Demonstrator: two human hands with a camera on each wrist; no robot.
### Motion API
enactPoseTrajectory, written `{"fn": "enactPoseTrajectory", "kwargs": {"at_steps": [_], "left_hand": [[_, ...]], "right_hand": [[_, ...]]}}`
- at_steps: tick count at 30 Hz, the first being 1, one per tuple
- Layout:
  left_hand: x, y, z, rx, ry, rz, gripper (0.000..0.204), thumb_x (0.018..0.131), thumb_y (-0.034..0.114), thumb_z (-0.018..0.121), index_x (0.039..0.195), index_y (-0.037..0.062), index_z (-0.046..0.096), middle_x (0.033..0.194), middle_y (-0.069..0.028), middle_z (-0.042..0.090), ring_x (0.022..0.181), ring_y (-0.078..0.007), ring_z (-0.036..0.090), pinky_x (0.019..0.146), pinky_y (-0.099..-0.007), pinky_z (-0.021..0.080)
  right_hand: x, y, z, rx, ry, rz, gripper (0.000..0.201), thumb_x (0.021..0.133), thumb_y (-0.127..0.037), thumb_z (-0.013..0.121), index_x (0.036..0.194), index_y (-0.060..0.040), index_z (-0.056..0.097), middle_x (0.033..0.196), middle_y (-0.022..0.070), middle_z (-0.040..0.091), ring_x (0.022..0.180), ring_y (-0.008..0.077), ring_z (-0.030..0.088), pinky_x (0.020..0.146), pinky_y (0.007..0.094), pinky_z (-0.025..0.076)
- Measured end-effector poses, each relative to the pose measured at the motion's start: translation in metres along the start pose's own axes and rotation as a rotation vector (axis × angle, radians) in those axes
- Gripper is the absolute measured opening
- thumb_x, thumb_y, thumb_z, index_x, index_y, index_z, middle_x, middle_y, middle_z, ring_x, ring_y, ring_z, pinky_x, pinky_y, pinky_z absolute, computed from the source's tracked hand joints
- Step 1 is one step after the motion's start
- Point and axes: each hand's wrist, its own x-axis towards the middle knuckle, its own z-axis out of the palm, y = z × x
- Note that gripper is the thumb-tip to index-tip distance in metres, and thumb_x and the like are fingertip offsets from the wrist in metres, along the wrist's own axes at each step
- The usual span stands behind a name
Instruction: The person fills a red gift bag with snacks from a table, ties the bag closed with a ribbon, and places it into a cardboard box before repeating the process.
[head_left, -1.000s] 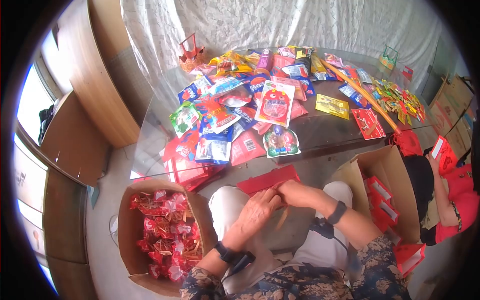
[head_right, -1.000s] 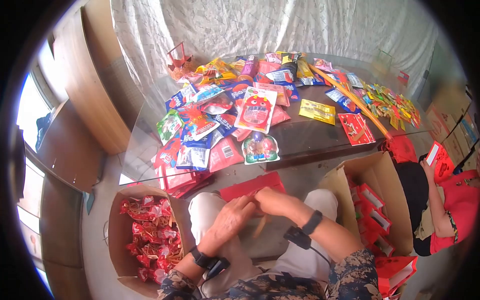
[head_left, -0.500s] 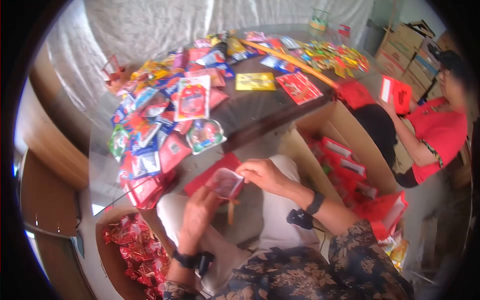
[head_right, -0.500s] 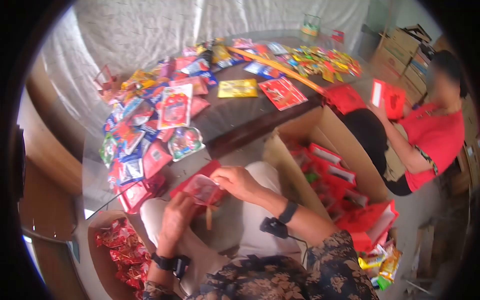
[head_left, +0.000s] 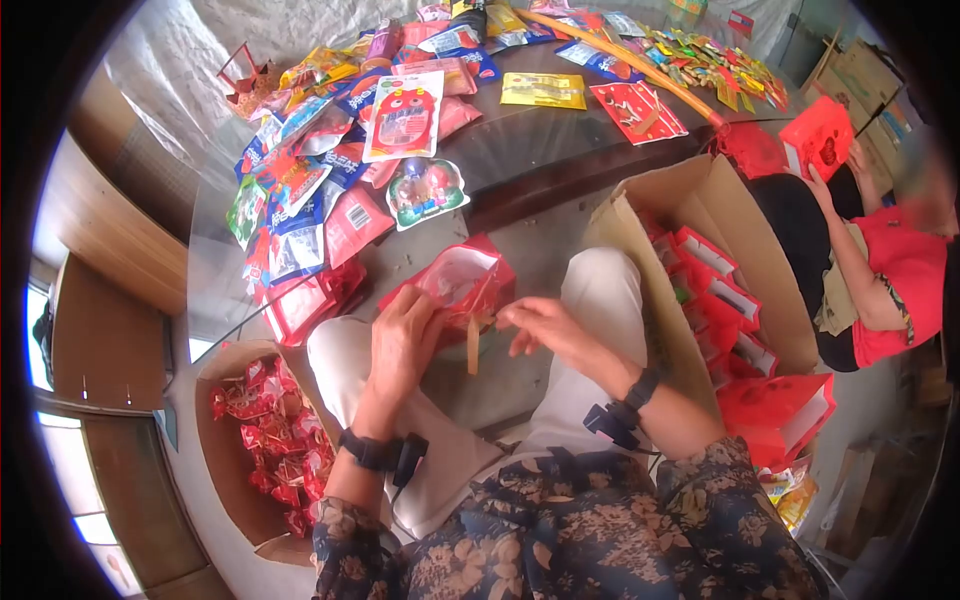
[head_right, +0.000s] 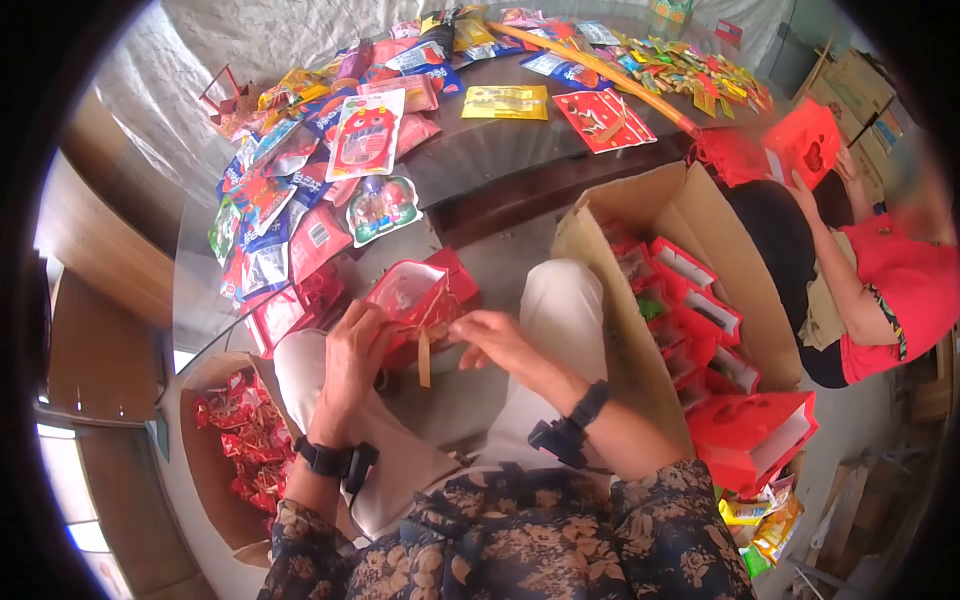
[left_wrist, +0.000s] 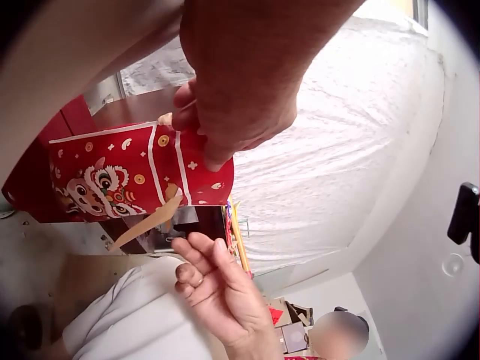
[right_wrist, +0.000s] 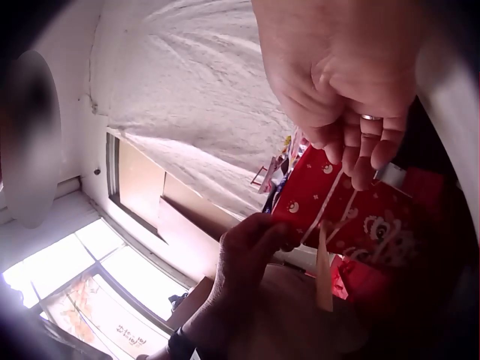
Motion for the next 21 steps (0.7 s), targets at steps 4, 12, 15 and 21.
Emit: {"fn": "enactPoseTrajectory", "kwargs": {"at_steps": [4,12,15,21], "left_hand": [[0.01,0.003,0.0,-0.008,0.014,-0.028,0.01,0.08,0.008,0.068,0.087,0.0032,0.062,0.085,-0.0126,0.057,0.077,-0.0348,0.06,0.065,-0.0416,0.048],[0.016,-0.004,0.006,-0.027,0.041,-0.012,0.009,0.08,0.007,0.067,0.089,0.0048,0.063,0.084,-0.0126,0.058,0.075,-0.0353,0.06,0.063,-0.042,0.048],[0.014,-0.009,0.005,-0.051,0.04,-0.028,0.012,0.08,0.006,0.066,0.092,0.0054,0.064,0.086,-0.0127,0.058,0.076,-0.0355,0.06,0.064,-0.0416,0.049],[0.008,-0.01,0.002,-0.173,0.199,-0.055,0.022,0.079,0.002,0.067,0.1,0.0058,0.063,0.094,-0.0134,0.059,0.079,-0.0348,0.062,0.066,-0.0406,0.05]], "right_hand": [[0.011,0.018,0.011,0.027,0.089,-0.064,0.028,0.097,-0.026,0.057,0.112,-0.0023,0.059,0.103,0.0062,0.066,0.066,0.0102,0.061,0.058,0.0223,0.044],[0.021,-0.008,0.023,-0.009,0.118,-0.076,0.021,0.095,-0.022,0.059,0.104,-0.0038,0.062,0.089,0.0043,0.068,0.064,0.0072,0.059,0.057,0.0217,0.045],[0.029,-0.004,0.028,-0.024,0.073,-0.032,0.019,0.096,-0.021,0.059,0.105,-0.0048,0.062,0.087,0.0028,0.067,0.065,0.0096,0.06,0.058,0.0227,0.044],[0.055,0.023,0.026,0.446,-0.09,0.094,0.018,0.095,-0.022,0.061,0.105,-0.0076,0.063,0.084,0.002,0.065,0.07,0.0103,0.059,0.064,0.0248,0.047]]}}
